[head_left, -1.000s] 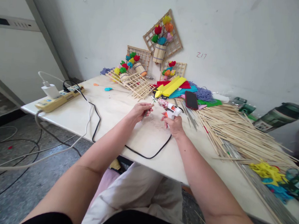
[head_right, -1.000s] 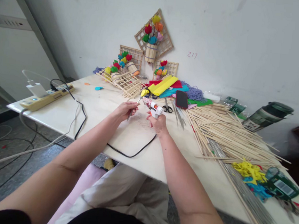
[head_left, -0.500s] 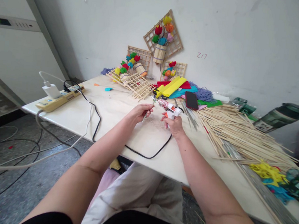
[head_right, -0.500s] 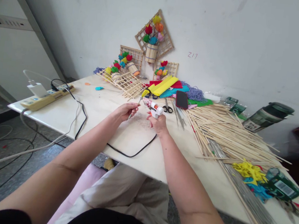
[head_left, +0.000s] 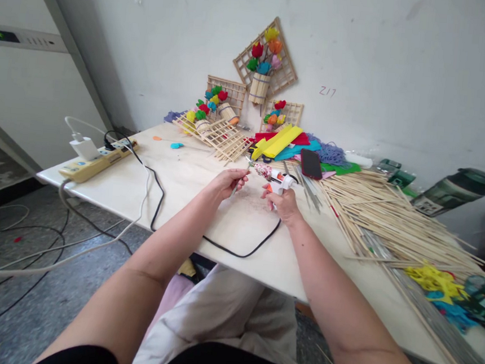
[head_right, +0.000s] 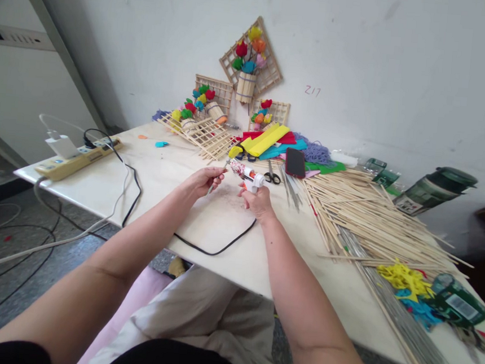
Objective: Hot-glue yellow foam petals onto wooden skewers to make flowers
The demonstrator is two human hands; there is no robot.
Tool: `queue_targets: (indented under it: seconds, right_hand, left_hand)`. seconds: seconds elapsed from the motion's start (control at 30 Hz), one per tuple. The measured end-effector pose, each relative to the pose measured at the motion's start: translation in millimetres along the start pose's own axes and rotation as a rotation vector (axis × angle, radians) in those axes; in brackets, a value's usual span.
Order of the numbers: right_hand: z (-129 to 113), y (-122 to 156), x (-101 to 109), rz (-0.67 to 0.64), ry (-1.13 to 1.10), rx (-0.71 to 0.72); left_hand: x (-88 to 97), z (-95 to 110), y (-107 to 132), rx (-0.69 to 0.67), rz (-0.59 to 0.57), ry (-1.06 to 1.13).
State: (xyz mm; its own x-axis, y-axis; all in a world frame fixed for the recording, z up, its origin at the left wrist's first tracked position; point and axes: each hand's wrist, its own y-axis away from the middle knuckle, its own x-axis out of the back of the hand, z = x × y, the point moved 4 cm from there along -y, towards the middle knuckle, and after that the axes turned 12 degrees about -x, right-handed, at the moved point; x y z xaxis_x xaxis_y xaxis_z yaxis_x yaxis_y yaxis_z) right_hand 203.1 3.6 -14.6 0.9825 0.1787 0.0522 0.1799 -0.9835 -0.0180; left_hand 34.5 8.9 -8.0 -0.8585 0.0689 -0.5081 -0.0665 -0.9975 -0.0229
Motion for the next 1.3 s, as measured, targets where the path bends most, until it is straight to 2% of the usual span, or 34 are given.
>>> queue_targets:
  seconds: [0.3, 0.7, 1.3]
  right_hand:
    - [-1.2, -2.7, 6.7, 0.029, 0.017, 0.019]
    - [2.9, -4.0, 4.1, 0.014, 0.01, 0.058]
    - [4.8, -5.5, 2.8, 0.011, 0.013, 0.013]
  left_hand:
    - [5.2, -0.5, -5.3, -0.014, 0.042, 0.015]
    - [4.2, -0.5, -3.9, -0.07, 0.086, -0.046]
    - [4.4, -4.1, -6.0, -0.073, 0.03, -0.055]
